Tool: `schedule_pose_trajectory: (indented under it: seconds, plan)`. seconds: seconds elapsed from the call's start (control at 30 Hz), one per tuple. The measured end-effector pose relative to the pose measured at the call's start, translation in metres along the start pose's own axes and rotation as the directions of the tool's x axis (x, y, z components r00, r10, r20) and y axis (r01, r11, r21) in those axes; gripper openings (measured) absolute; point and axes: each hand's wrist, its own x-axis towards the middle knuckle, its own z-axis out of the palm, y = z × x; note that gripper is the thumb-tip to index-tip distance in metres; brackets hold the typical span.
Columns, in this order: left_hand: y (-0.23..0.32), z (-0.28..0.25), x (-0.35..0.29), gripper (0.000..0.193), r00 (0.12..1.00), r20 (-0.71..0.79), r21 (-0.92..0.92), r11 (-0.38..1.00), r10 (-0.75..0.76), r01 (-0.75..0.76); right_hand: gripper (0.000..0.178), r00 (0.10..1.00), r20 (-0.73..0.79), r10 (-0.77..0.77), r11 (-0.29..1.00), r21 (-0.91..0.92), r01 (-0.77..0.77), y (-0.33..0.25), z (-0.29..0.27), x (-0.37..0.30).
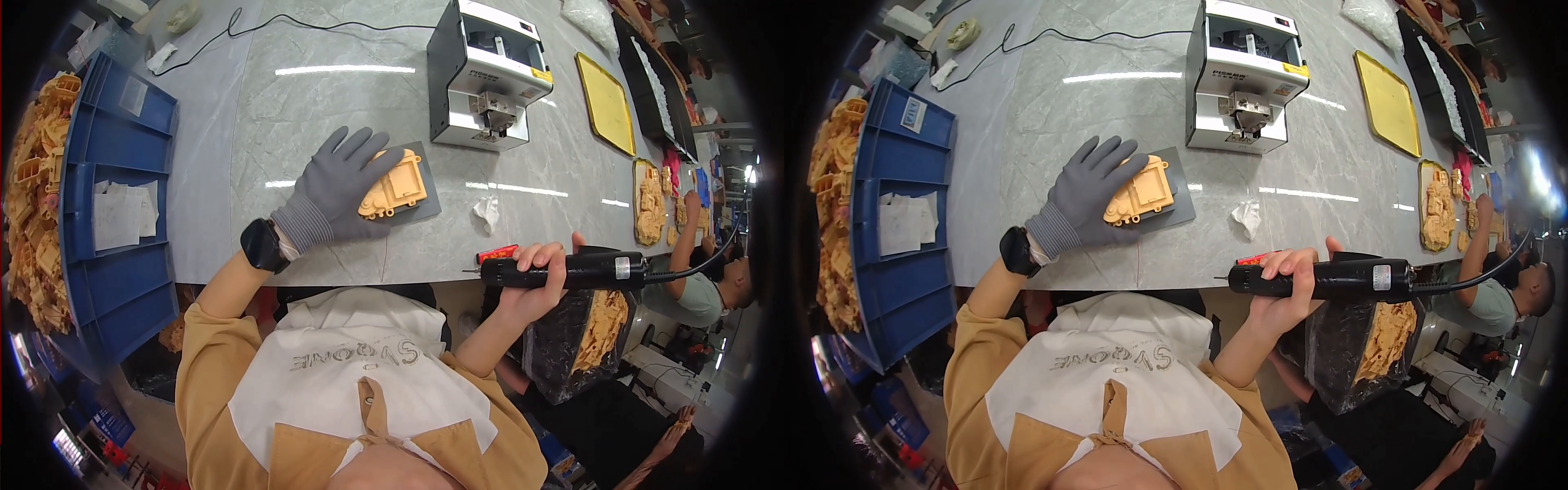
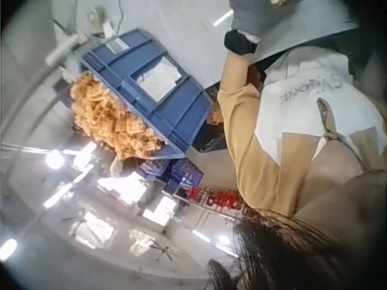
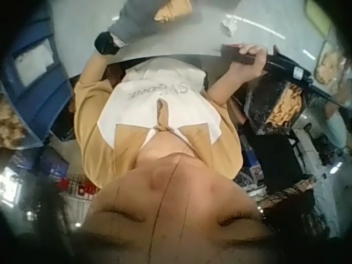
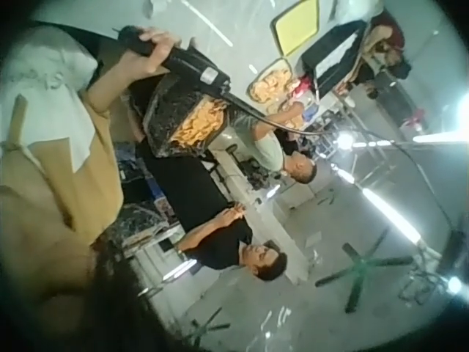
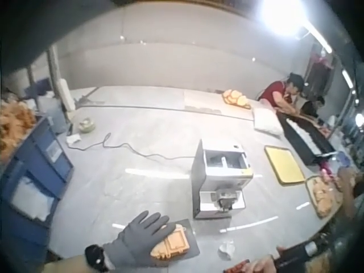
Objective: The person drives screws into plastic casings using an electric screwdriver, places the assembled casing into a blue bin, and retrieves another casing to continue fastening screws.
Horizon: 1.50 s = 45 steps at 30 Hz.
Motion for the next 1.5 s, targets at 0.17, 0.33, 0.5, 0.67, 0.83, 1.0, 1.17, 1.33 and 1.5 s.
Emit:
schedule_pose_trajectory:
  seconds: [0.17,0.33,0.5,0.67,0.83,1.0,1.17,1.33,1.5]
  plan:
    - [0.008,0.012,-0.01,0.09,0.998,-0.018,0.016,0.998,-0.068,0.068,0.045,1.0,0.003,-0.004,0.999,-0.036,0.004,0.0,0.004,-0.001]
    - [0.027,-0.059,0.0,0.079,0.973,-0.227,-0.101,0.995,-0.025,0.002,0.044,0.997,0.0,-0.075,0.996,-0.045,0.075,-0.005,0.002,0.01]
    - [0.029,0.003,0.02,0.076,0.999,0.046,-0.019,1.0,-0.019,0.02,0.046,0.966,0.087,-0.245,0.965,-0.07,0.252,-0.006,0.04,0.06]
    - [0.015,0.009,0.002,0.081,0.988,-0.144,-0.212,0.977,-0.056,0.025,0.049,0.908,0.167,-0.385,0.911,-0.088,0.403,0.011,0.087,0.116]
    - [-0.003,0.028,-0.019,0.095,0.96,-0.123,-0.403,0.896,-0.252,0.184,0.042,0.85,0.301,-0.433,0.79,-0.327,0.518,0.054,0.109,0.143]
    - [-0.011,0.032,-0.013,0.095,0.987,-0.063,-0.431,0.896,-0.145,0.104,0.042,0.885,0.344,-0.314,0.791,-0.421,0.444,0.06,0.107,0.134]
    - [-0.005,0.043,-0.004,0.093,0.988,-0.076,-0.399,0.912,-0.132,0.092,0.051,0.94,0.28,-0.197,0.943,-0.208,0.26,0.034,0.096,0.079]
    - [-0.004,0.041,-0.004,0.095,0.988,-0.088,-0.394,0.915,-0.127,0.083,0.055,0.889,0.443,-0.118,0.954,-0.199,0.226,0.033,0.094,0.032]
    - [-0.006,0.047,-0.007,0.094,0.977,-0.184,-0.385,0.922,-0.112,0.033,0.053,0.881,0.468,-0.069,0.918,-0.316,0.24,0.035,0.091,0.019]
